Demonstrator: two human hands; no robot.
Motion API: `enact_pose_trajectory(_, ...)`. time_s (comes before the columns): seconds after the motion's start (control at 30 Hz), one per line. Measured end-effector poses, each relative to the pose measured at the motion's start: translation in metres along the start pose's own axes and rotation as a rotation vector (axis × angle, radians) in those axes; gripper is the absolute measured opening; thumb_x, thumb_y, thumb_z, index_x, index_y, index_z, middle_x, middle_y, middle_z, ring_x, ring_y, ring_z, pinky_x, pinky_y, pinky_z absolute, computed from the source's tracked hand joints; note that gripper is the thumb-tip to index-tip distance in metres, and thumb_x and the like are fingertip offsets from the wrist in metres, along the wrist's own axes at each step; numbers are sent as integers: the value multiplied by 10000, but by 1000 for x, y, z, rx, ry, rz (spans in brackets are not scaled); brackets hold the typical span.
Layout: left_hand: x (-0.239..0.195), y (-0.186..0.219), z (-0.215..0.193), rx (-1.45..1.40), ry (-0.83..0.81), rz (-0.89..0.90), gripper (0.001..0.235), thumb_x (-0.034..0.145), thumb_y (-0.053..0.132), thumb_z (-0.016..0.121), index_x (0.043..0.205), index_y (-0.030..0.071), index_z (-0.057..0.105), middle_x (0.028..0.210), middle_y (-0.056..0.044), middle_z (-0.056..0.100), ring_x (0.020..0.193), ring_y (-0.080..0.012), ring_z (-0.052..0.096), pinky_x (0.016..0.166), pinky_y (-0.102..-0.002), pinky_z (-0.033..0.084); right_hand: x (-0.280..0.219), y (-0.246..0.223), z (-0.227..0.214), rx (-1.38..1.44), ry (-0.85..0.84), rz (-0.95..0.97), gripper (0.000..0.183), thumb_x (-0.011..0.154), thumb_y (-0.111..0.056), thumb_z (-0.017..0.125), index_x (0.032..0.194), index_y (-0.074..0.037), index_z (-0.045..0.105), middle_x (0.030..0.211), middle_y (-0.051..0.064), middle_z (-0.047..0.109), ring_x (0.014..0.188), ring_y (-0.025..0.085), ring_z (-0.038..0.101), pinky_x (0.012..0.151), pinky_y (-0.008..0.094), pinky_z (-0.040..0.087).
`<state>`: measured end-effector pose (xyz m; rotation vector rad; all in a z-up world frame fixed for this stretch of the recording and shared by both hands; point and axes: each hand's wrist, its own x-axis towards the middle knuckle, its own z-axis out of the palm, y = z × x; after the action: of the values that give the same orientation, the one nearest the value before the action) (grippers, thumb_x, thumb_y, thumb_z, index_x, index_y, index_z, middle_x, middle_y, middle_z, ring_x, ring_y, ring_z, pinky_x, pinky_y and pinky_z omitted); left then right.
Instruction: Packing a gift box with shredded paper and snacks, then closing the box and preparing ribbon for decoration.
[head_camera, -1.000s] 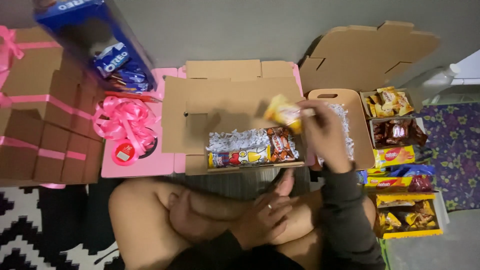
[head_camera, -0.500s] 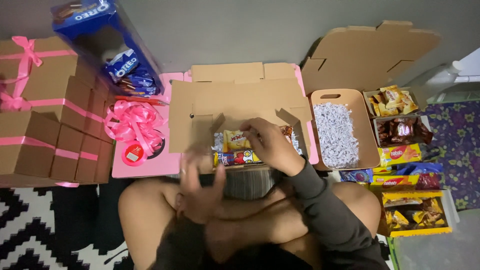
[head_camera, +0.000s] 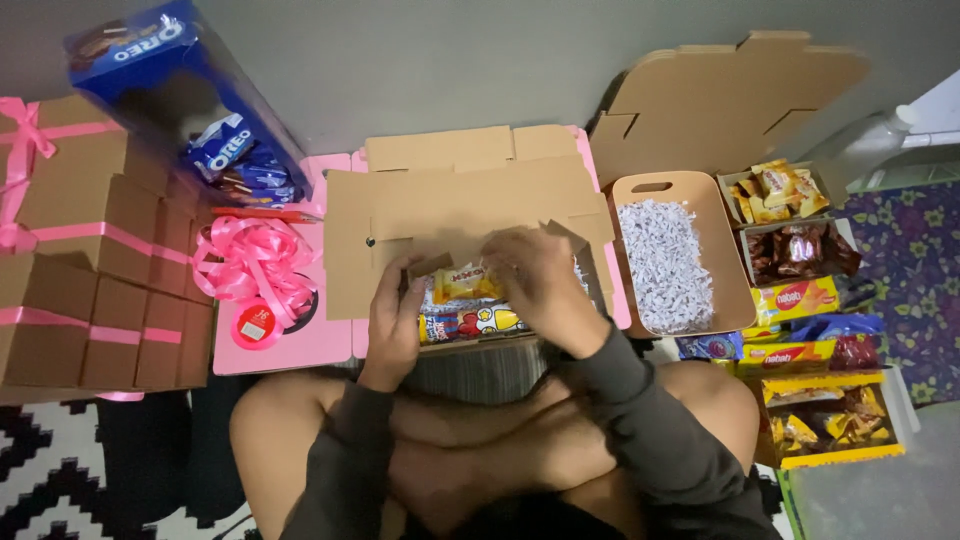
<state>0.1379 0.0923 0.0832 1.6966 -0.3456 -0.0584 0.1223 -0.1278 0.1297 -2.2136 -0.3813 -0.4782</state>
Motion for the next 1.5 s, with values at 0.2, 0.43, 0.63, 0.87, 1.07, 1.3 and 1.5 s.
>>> enact_pose_trajectory(0.2, 4, 3, -6, -13, -25, 60, 422, 1099, 262, 407, 1387, -7, 559, 1276, -239, 627, 1303, -408, 566, 1154, -544, 367, -12, 19, -56, -188, 169, 215, 147, 1014, -63, 617, 1119, -53, 719, 1047, 153, 694, 1042, 387, 676, 932, 476, 522)
enact_pose_trajectory(0.43, -4, 13, 0, -46, -12, 77, 402, 1102, 245, 387, 1351, 8, 595, 1206, -218, 670, 1223, -378, 621, 1107, -528, 417, -53, 33, -41, 109, 211, 544, 276, 1091, -156, 501, 1181, -57, 743, 1000, 211, 713, 1062, 316, 681, 926, 490, 520)
enact_pose_trajectory(0.63, 3, -14, -12, 48, 27, 90, 332, 1105, 177, 427, 1311, 11, 628, 1134, -225, 671, 1178, -379, 638, 1054, -519, 457, -57, 48, -27, 192, 300, 540, 270, 1106, -202, 517, 1123, -102, 767, 914, 167, 723, 926, 223, 659, 888, 420, 531)
enact_pose_trajectory(0.87, 6, 12, -15, 43, -35, -43, 285, 1083, 182, 513, 1281, 34, 655, 1049, -205, 696, 1070, -356, 685, 985, -525, 515, -56, 41, -23, 241, 334, 545, 187, 1077, -143, 578, 1074, -78, 753, 857, 125, 684, 878, 196, 588, 848, 391, 510)
enact_pose_trajectory(1.07, 8, 5, -13, 85, 17, -110, 271, 1105, 200, 490, 1137, 63, 722, 945, -127, 682, 979, -267, 665, 917, -451, 530, -54, 35, -21, 255, 351, 542, 182, 1072, -139, 586, 1042, -77, 754, 846, 108, 675, 881, 187, 582, 849, 378, 505)
enact_pose_trajectory(1.3, 12, 14, -11, 240, 83, -180, 222, 1075, 206, 556, 1124, 45, 701, 926, -169, 685, 923, -308, 700, 798, -421, 553, -57, 43, -21, 247, 372, 544, 144, 1061, -134, 623, 1014, -90, 751, 792, 70, 640, 839, 164, 563, 806, 352, 497)
enact_pose_trajectory(1.5, 13, -2, -12, 294, 130, -99, 231, 1084, 186, 530, 1030, 42, 702, 863, -154, 672, 857, -297, 704, 749, -387, 578, -60, 49, -19, 283, 396, 549, 203, 1090, -148, 581, 1011, -80, 756, 774, 66, 647, 813, 158, 565, 812, 339, 504)
